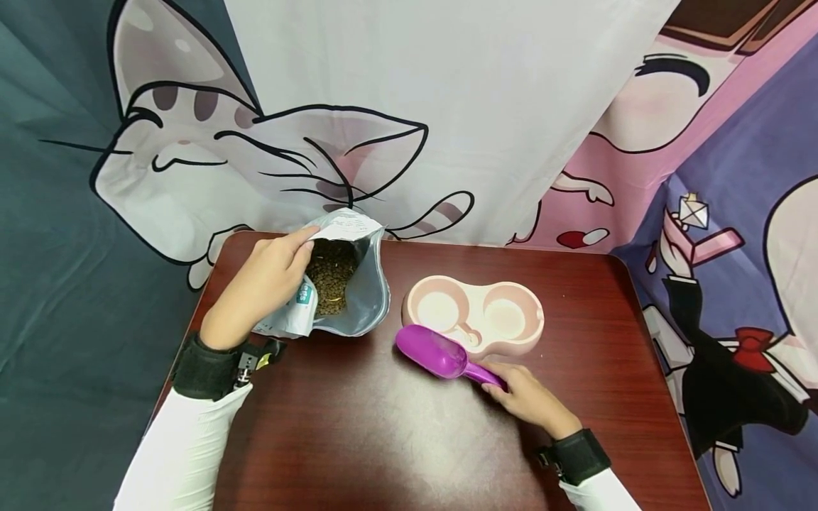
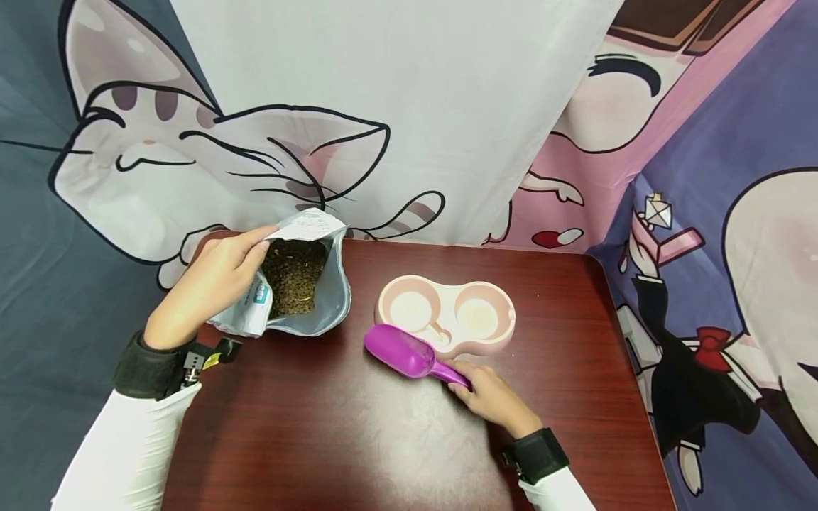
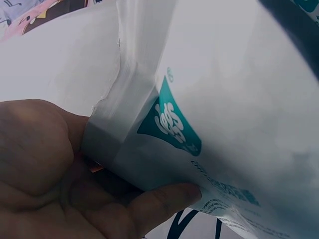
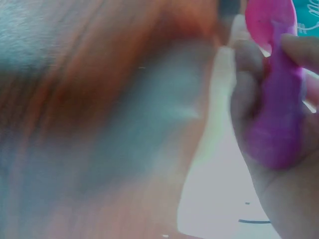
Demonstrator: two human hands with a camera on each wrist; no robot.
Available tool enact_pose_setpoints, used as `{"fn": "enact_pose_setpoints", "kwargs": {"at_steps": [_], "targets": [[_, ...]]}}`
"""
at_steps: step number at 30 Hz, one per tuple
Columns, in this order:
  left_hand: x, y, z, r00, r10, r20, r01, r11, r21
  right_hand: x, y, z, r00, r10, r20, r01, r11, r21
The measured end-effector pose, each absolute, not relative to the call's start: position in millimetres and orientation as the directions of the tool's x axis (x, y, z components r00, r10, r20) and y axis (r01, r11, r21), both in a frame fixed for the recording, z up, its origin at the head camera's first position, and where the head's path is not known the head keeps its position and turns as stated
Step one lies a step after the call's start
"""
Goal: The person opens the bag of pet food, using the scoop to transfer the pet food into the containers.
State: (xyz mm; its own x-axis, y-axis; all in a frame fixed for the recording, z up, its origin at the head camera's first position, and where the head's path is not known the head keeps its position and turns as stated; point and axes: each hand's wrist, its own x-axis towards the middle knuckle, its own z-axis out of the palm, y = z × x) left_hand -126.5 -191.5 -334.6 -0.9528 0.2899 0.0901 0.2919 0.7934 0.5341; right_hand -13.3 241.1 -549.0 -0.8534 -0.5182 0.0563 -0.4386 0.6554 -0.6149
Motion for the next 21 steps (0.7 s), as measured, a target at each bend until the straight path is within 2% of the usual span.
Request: {"fn": "enact_pose_setpoints", "kwargs": {"at_steps": [12,21], "targets": [[-126,-191,-334,-0.954,0.288,0.078,0.283,0.793,0.539,-25,247,-513,-0.875,-0.477,0.083,-0.421,0.665,-0.617],[-126,-191,-334,-0.957,0.283,0.068,0.274,0.797,0.539,-33,251,-491,-0.883,-0.438,0.169,-0.449,0.680,-0.580]]}}
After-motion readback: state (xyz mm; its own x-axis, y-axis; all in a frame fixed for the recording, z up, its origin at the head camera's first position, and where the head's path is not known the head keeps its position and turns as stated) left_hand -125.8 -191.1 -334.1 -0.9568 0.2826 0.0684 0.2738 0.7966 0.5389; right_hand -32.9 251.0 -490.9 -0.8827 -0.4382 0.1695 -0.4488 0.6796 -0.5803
